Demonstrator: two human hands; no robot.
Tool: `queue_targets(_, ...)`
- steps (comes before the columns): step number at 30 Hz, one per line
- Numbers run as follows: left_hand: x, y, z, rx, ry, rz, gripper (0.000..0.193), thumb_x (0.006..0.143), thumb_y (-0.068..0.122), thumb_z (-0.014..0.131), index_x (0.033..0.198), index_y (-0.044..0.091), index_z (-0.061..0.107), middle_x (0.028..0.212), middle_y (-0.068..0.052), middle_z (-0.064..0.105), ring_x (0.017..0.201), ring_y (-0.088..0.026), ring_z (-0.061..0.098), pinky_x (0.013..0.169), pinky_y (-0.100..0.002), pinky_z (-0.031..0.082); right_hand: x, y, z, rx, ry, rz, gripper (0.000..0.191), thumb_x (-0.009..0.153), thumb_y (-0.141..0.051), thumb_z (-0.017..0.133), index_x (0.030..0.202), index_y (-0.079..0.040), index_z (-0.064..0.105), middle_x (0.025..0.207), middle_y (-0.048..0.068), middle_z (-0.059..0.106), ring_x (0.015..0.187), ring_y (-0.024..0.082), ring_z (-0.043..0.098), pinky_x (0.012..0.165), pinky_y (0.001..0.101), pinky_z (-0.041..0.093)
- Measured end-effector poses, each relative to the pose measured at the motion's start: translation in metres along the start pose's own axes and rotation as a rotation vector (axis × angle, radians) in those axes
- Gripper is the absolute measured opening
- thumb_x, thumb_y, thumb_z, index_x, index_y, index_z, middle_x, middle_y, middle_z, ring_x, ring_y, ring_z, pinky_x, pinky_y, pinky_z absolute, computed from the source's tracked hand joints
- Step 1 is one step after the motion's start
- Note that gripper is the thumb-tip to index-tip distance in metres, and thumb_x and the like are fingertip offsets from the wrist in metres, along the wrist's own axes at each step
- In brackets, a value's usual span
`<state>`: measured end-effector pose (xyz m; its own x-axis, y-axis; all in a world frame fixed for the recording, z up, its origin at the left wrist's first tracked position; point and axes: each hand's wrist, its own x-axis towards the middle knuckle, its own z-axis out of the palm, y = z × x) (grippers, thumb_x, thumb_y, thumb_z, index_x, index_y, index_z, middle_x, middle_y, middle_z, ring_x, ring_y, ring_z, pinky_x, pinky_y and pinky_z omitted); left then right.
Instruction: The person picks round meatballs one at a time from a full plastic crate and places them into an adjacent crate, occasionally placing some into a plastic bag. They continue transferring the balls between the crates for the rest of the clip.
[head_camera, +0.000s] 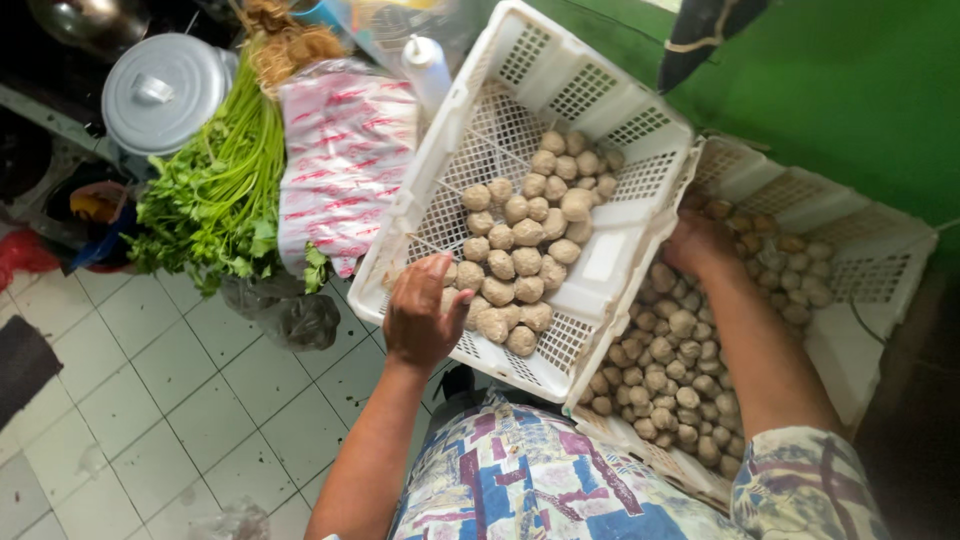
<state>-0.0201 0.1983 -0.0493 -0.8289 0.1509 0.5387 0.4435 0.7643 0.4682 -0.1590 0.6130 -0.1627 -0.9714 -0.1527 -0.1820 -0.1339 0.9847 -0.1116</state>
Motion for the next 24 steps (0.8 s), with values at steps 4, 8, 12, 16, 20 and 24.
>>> queue_targets(4, -0.001, 0.000, -0.003, -0.037, 0.013, 0.000, 0.052, 0.106, 0.042, 0.058, 0.128, -0.004, 0.059, 0.119, -0.023, 0.067, 0.113, -0.041, 0.066, 0.101, -0.048, 0.052, -0.017, 0.014, -0.021, 1.327, 0.261, 0.381, 0.032, 0.100, -0.025, 0.068, 0.129, -0.012, 0.059, 0.120, 0.011, 0.065, 0.088, 0.021, 0.066, 0.065, 0.0384, 0.055)
queue_targets(8, -0.002, 0.002, -0.006, -0.048, -0.019, -0.021, 0.048, 0.105, 0.038, 0.059, 0.129, -0.004, 0.059, 0.120, -0.023, 0.067, 0.114, -0.041, 0.065, 0.102, -0.049, 0.051, -0.053, -0.016, -0.057, 2.048, 0.407, 0.243, 0.033, 0.102, -0.032, 0.060, 0.132, -0.019, 0.055, 0.112, 0.006, 0.065, 0.080, 0.015, 0.067, 0.055, 0.0274, 0.054)
queue_targets(12, 0.002, -0.001, -0.007, -0.069, -0.059, 0.034, 0.045, 0.106, 0.034, 0.058, 0.128, -0.005, 0.059, 0.119, -0.023, 0.066, 0.113, -0.042, 0.064, 0.102, -0.048, 0.050, -0.034, -0.107, -0.073, 1.984, 0.042, 0.153, 0.041, 0.101, -0.028, 0.059, 0.136, -0.008, 0.056, 0.107, 0.009, 0.067, 0.078, 0.011, 0.065, 0.053, 0.0253, 0.054)
queue_targets(16, 0.003, -0.003, -0.009, -0.107, -0.052, 0.069, 0.044, 0.105, 0.033, 0.057, 0.127, -0.005, 0.058, 0.118, -0.023, 0.066, 0.112, -0.042, 0.063, 0.102, -0.050, 0.049, 0.019, -0.197, -0.064, 2.055, -0.134, 0.094, 0.038, 0.105, -0.030, 0.054, 0.140, -0.015, 0.050, 0.112, 0.005, 0.065, 0.092, 0.017, 0.064, 0.068, 0.0331, 0.056)
queue_targets(20, 0.003, -0.004, -0.012, -0.158, -0.064, 0.080, 0.044, 0.106, 0.034, 0.057, 0.127, -0.004, 0.058, 0.118, -0.022, 0.066, 0.113, -0.040, 0.064, 0.102, -0.050, 0.048, 0.047, -0.220, -0.065, 1.609, 0.078, 0.168, 0.045, 0.102, -0.027, 0.059, 0.144, -0.015, 0.047, 0.130, 0.003, 0.057, 0.116, 0.023, 0.061, 0.089, 0.0434, 0.058)
queue_targets(24, 0.004, -0.007, -0.015, -0.198, -0.074, 0.089, 0.045, 0.105, 0.034, 0.057, 0.128, -0.005, 0.058, 0.118, -0.023, 0.065, 0.113, -0.040, 0.063, 0.101, -0.050, 0.048, 0.032, -0.196, -0.051, 0.207, 0.224, 0.087, 0.049, 0.089, -0.020, 0.071, 0.137, -0.014, 0.061, 0.138, 0.016, 0.059, 0.124, 0.041, 0.059, 0.105, 0.0496, 0.050)
